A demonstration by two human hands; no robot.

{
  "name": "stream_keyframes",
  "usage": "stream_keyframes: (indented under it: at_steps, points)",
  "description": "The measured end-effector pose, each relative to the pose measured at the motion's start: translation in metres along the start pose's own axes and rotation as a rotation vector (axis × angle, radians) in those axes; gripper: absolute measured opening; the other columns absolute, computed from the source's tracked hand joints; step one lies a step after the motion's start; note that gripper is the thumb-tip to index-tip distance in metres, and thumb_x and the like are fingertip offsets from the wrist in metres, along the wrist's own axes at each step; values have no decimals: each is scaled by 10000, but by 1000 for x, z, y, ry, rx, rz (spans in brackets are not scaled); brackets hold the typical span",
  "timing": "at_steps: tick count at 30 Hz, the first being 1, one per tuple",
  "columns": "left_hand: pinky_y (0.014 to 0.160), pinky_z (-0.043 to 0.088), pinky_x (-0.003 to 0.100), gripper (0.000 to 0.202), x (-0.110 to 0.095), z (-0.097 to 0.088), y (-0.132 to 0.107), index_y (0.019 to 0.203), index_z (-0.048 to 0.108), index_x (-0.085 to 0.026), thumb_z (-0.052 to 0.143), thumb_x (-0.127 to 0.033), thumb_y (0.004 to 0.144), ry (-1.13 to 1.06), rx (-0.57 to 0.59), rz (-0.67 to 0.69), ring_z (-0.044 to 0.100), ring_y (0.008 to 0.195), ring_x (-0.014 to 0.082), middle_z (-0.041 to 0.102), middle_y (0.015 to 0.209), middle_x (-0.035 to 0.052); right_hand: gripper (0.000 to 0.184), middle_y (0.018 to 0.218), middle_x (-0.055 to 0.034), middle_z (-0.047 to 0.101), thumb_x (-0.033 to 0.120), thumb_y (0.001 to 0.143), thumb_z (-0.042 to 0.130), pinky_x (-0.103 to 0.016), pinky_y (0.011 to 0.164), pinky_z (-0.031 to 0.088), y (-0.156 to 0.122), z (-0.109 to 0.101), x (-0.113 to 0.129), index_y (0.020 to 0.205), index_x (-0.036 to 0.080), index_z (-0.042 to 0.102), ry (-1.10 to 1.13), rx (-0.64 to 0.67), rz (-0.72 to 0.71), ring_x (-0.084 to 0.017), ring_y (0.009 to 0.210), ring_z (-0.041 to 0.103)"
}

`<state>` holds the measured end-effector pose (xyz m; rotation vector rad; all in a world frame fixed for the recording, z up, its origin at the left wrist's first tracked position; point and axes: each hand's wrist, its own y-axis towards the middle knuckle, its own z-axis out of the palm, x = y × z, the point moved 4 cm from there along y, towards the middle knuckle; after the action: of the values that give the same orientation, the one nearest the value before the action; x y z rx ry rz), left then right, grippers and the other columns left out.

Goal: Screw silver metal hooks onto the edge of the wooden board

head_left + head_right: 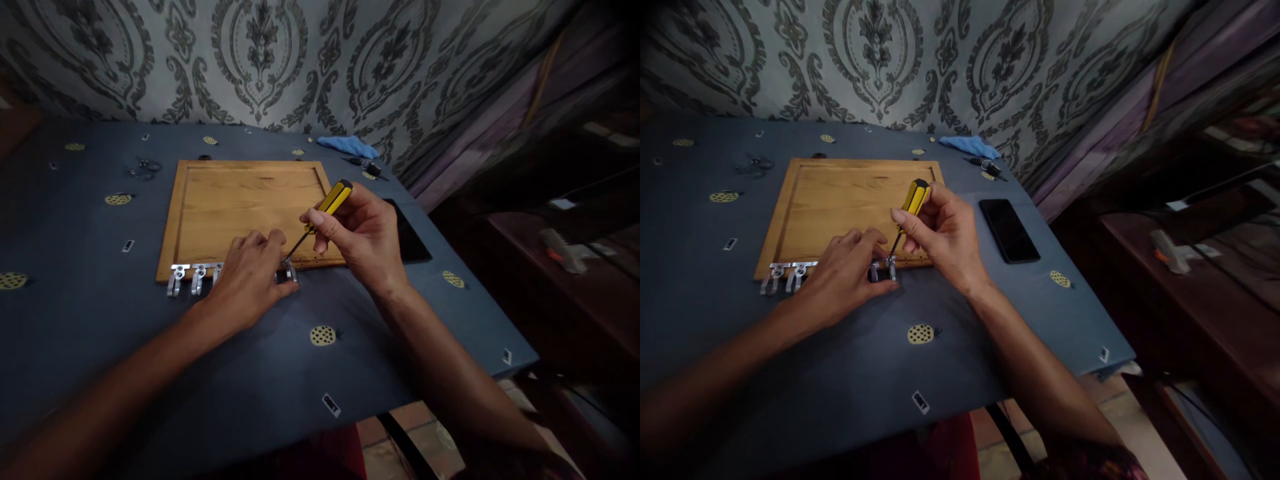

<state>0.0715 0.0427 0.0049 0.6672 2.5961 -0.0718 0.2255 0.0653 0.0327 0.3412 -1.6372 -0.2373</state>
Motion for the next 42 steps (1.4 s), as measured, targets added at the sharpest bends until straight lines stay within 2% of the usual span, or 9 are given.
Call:
stream_keyframes:
  at_steps: [6,9,12,14,22,31,42]
  points:
    - [914,445,429,447,2,1,-1,1096,490,-220,806,-310,792,-7,-23,10,590,1073,305,690,1067,59,346,835,20,719,479,827,787,-248,562,581,-1,-4,5,1043,221,710,-13,99,11,-78,527,633]
    - [916,445,436,446,1,1,-1,1092,497,-211,811,-312,792,-9,-8,2,587,1074,311,688,1075,72,308,815,27,707,472,788,822,-239,513,565,-1,-4,4,921,213,722,-20,82,-6,-73,506,614]
    - [918,447,443,437,0,0,0,1082,504,-199,814,-308,794,-5,20,-14,588,1066,316,683,1074,85,317,716,59,631,458,712,880,-223,446,535,-2,-3,2,768,223,676,-16,28,-46,-67,475,575]
    - [907,451,440,425,-1,0,0,1071,508,-202,813,-306,794,-5,22,-18,591,1059,315,678,1061,82,330,675,64,586,451,700,890,-230,430,535,-3,-2,1,730,233,644,-27,10,-52,-75,475,564]
    - [914,437,431,479,1,2,0,1137,489,-201,810,-315,800,4,15,-5,584,1083,312,685,1100,90,339,740,39,608,494,804,802,-242,393,500,-6,-6,9,781,237,582,-98,-114,-120,-71,467,520]
    - [910,443,433,426,0,0,0,1073,501,-203,810,-291,794,-19,13,-4,592,1064,304,692,1084,71,334,750,37,599,488,828,781,-238,403,507,-7,0,-1,786,239,563,-141,-46,-102,-78,487,544]
    - [931,444,447,417,-2,-1,0,1098,525,-168,811,-264,811,-25,36,-5,582,1088,305,686,1119,87,329,735,37,590,483,826,786,-220,394,496,-8,0,-1,770,234,578,-162,-48,-98,-70,479,544]
